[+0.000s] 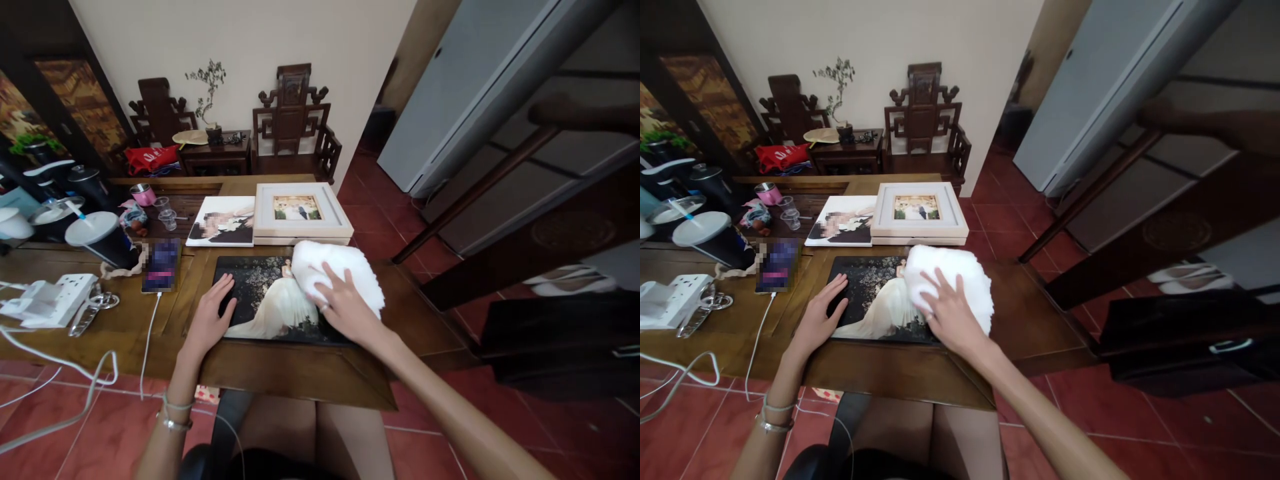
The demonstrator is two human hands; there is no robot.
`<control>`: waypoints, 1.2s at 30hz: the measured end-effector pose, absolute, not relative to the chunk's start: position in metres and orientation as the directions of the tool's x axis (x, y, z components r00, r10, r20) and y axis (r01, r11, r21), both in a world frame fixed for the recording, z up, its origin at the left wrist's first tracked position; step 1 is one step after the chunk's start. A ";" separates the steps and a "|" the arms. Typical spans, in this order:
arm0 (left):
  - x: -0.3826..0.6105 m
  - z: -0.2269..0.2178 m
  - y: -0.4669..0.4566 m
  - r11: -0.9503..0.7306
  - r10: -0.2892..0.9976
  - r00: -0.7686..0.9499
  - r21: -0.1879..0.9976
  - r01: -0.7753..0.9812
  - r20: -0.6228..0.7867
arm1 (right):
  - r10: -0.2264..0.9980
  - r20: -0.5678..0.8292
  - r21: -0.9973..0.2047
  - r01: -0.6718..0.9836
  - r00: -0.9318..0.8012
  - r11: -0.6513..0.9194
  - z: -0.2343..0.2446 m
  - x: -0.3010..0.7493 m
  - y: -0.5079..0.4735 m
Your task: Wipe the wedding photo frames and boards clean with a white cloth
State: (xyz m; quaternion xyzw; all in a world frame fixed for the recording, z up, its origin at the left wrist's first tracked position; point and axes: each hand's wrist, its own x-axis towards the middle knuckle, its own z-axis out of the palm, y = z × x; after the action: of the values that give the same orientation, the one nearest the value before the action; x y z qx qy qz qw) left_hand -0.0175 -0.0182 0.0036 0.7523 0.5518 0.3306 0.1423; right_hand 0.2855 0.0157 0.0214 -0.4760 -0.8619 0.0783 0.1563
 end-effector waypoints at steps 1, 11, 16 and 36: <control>-0.017 0.004 -0.019 -0.353 0.923 0.173 0.579 0.735 0.343 | 0.837 0.206 -0.266 0.794 -0.507 0.546 0.017 0.285 0.003; -0.018 -0.001 -0.017 -0.386 0.906 0.191 0.555 0.737 0.377 | 0.696 0.026 -0.459 0.610 -0.718 0.646 0.067 0.290 -0.082; -0.018 -0.002 -0.016 -0.383 0.909 0.185 0.574 0.723 0.373 | 0.826 0.013 -0.497 0.713 -0.563 0.494 0.057 0.304 -0.019; -0.017 0.000 -0.018 -0.372 0.913 0.178 0.572 0.731 0.368 | 0.684 0.079 -0.472 0.578 -0.725 0.666 0.067 0.289 -0.088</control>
State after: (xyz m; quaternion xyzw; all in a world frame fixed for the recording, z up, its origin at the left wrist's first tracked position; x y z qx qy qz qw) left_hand -0.0174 -0.0181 -0.0004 0.7555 0.5439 0.3398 0.1340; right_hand 0.2886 -0.0881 0.0673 -0.3491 -0.9041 0.2123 0.1257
